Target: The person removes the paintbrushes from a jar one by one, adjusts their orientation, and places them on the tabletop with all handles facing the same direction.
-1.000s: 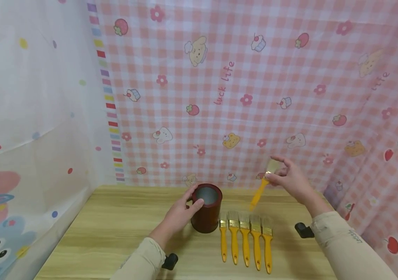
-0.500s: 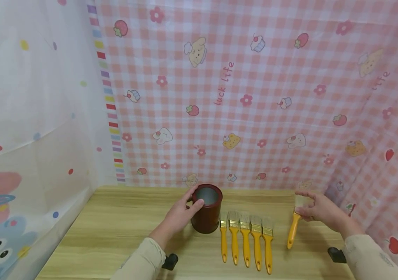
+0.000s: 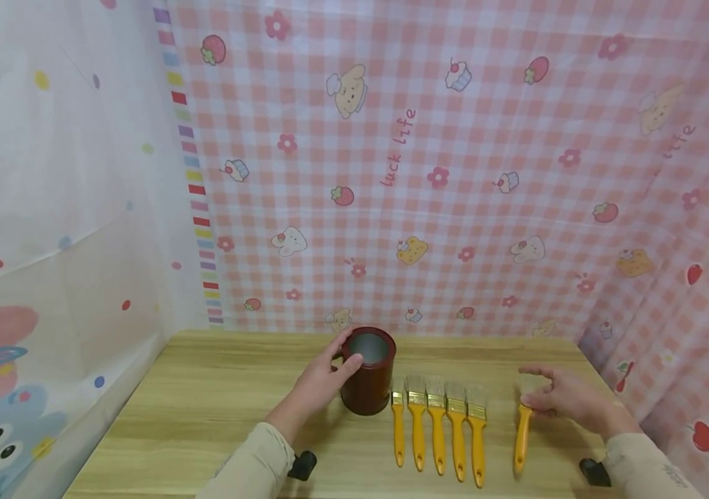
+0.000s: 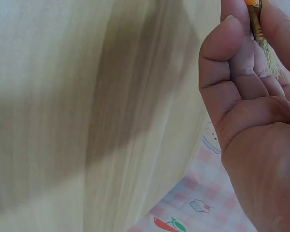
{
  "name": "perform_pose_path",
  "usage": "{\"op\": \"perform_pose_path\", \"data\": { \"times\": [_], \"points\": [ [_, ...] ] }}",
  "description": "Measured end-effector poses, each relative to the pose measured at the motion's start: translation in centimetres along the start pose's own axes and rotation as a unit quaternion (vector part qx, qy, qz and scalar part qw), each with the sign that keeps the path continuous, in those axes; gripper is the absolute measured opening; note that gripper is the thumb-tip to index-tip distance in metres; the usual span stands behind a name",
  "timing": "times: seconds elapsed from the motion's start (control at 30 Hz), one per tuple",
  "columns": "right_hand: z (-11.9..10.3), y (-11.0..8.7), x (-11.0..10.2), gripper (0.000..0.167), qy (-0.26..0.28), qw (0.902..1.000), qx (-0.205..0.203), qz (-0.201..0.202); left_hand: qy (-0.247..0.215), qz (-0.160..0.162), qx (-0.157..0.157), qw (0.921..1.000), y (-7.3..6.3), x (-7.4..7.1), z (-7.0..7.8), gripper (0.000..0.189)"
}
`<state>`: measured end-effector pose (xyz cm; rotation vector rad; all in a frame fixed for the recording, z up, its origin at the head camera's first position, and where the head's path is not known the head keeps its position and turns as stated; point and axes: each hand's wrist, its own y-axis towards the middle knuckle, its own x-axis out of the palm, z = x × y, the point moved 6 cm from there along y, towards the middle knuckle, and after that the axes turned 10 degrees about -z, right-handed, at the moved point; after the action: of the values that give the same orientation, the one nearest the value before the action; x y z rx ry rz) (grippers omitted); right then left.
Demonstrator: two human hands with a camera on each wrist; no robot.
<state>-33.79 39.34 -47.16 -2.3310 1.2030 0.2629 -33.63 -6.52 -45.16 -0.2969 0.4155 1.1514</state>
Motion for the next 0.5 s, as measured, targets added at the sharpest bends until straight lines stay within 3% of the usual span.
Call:
{"op": "perform_pose_path", "data": {
  "times": [0.23, 0.5],
  "points": [
    [0.4, 0.7, 0.9, 0.083, 0.023, 0.9995, -0.023, -0.006, 0.004, 0.004, 0.0, 1.0, 0.1, 0.0, -0.1, 0.066],
    [0.9, 1.5, 2.1, 0.078, 0.0, 0.9997, -0.023, -0.007, -0.001, -0.001, 0.002, 1.0, 0.1, 0.0, -0.1, 0.067]
  ]
}}
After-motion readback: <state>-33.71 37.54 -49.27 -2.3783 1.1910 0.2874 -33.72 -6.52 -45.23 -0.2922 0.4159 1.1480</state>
